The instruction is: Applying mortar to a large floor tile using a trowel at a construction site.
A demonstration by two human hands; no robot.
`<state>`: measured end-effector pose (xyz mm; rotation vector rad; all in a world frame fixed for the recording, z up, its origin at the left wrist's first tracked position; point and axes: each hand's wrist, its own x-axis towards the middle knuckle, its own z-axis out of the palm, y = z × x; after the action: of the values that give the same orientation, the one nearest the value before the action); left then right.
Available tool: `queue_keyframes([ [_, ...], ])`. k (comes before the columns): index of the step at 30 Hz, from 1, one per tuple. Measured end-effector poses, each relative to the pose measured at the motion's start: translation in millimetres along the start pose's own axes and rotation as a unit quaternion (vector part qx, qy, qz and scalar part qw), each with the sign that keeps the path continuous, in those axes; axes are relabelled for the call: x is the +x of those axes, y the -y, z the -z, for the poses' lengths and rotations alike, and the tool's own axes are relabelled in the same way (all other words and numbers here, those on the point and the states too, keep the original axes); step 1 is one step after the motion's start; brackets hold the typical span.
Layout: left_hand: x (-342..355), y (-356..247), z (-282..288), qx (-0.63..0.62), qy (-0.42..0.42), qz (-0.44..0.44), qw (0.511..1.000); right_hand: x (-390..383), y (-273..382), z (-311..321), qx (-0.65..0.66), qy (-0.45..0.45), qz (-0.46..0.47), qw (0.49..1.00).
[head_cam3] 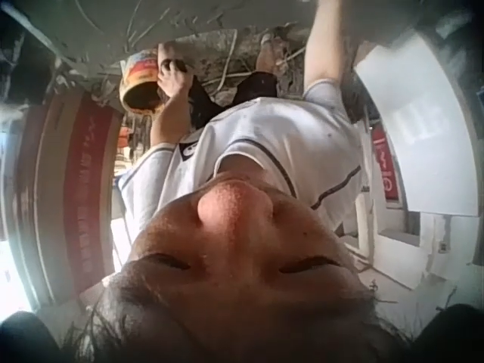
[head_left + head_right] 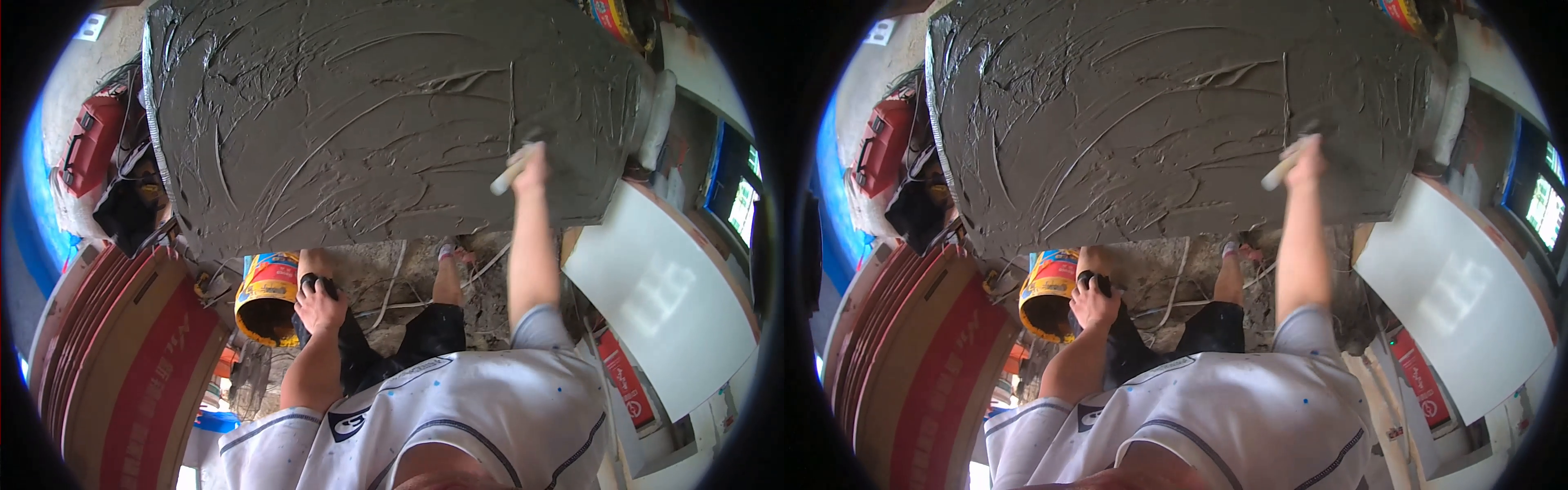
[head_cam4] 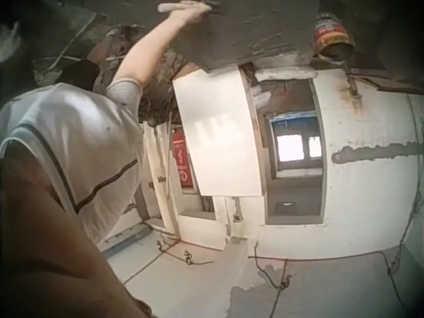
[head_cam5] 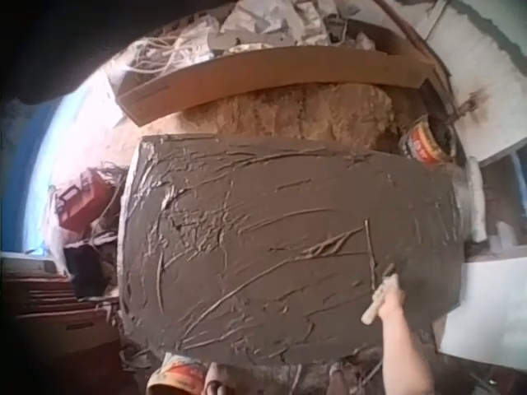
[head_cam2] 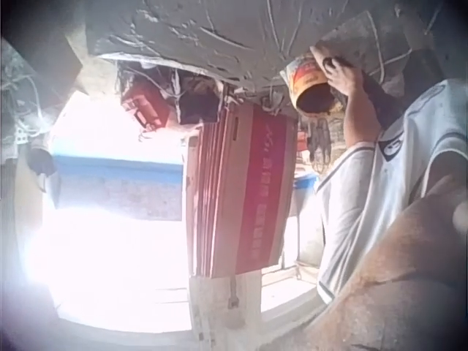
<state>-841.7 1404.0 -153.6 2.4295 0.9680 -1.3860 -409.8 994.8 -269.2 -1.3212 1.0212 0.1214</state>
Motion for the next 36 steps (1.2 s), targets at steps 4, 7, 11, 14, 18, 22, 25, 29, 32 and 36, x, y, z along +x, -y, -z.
queue_keyframes([
  [4, -1, -15, -5, 0.014, -0.019, -0.003, 1.000, -218, -126, -89, -0.082, 0.190, -0.082, 0.975],
  [7, -5, -39, -1, 0.032, -0.011, -0.009, 0.999, -298, -220, -123, -0.378, 0.305, 0.154, 0.860],
  [11, -19, -29, -15, 0.053, -0.008, 0.019, 0.998, -297, -196, -63, -0.445, 0.242, 0.113, 0.855],
  [14, -33, -33, -22, 0.060, -0.023, 0.023, 0.998, -216, -117, 48, -0.384, 0.071, 0.120, 0.913],
  [18, -41, -57, -48, 0.056, -0.031, 0.021, 0.998, -74, -39, 239, -0.246, -0.104, 0.019, 0.963],
  [22, -60, -75, -74, 0.051, -0.044, 0.068, 0.995, -89, -49, 258, 0.032, -0.039, -0.037, 0.998],
  [25, -90, -90, -105, 0.030, -0.072, 0.062, 0.995, -186, -118, 192, -0.089, 0.120, -0.078, 0.986],
  [29, -123, -79, -136, -0.013, -0.077, 0.047, 0.996, -261, -167, 130, -0.430, 0.293, 0.133, 0.843],
  [32, -131, -55, -136, -0.029, -0.042, 0.059, 0.997, -252, -141, 151, -0.538, 0.252, 0.141, 0.792],
  [36, -114, -19, -126, -0.001, -0.019, 0.019, 1.000, -180, -85, 244, -0.487, -0.009, 0.136, 0.863],
])
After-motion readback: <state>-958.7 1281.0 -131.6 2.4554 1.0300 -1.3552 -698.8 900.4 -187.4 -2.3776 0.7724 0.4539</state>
